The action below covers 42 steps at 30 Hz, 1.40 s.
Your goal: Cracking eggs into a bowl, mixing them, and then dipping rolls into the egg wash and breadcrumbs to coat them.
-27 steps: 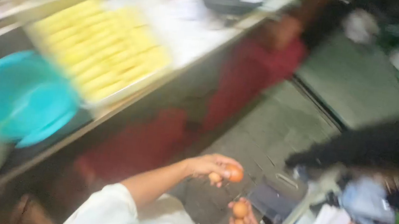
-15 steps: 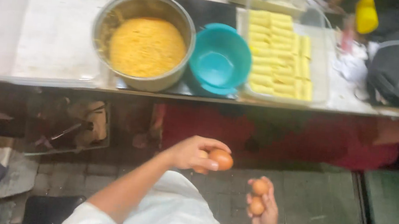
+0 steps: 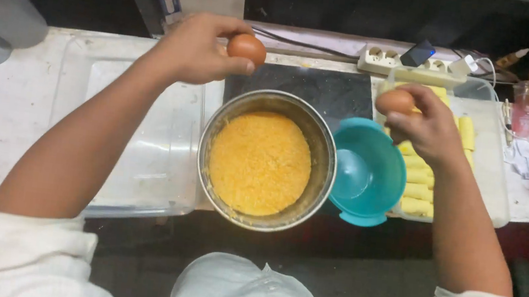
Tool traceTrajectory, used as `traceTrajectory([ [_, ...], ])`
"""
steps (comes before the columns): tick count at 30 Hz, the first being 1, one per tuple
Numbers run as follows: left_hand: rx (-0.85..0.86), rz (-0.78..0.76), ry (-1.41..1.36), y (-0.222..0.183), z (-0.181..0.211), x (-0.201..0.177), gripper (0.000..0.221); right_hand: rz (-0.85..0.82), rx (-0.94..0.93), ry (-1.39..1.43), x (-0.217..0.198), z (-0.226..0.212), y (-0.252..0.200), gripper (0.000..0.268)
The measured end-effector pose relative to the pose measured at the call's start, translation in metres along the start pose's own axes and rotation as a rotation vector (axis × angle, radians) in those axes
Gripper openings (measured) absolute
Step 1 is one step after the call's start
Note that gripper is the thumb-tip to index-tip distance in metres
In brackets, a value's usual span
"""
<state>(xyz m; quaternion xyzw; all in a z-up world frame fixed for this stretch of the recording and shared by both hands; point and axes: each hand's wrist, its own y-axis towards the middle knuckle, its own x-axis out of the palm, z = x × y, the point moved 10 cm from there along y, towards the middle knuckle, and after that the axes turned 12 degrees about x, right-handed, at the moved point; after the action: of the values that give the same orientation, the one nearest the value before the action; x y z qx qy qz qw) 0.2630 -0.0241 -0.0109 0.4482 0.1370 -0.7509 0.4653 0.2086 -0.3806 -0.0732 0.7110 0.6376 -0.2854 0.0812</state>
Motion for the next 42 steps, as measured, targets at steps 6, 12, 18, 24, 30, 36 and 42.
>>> traceTrajectory([
  [6,-0.141,-0.108,-0.052,0.096,-0.115,0.111,0.046,-0.019,-0.149,-0.341,0.093,0.012,0.154,0.056],
  [12,-0.162,-0.273,0.126,0.140,-0.155,0.178,0.053,-0.060,-0.061,-0.699,0.151,0.034,0.240,0.057],
  [18,-0.112,-0.313,0.127,0.146,-0.146,0.187,0.049,-0.170,-0.057,-0.845,0.164,0.000,0.220,0.053],
  [24,-0.133,-0.350,0.120,0.147,-0.148,0.197,0.050,-0.170,-0.148,-0.838,0.170,0.007,0.233,0.049],
  [30,-0.189,-0.298,0.099,0.146,-0.154,0.175,0.057,-0.122,-0.153,-0.617,0.150,0.021,0.258,0.052],
  [36,-0.422,-0.092,-0.102,0.127,-0.244,0.178,0.042,-0.351,0.271,0.270,0.099,0.058,0.228,0.049],
  [42,-0.282,-0.150,-0.091,0.115,-0.210,0.183,0.048,-0.143,-0.065,-0.152,0.064,0.054,0.229,0.060],
])
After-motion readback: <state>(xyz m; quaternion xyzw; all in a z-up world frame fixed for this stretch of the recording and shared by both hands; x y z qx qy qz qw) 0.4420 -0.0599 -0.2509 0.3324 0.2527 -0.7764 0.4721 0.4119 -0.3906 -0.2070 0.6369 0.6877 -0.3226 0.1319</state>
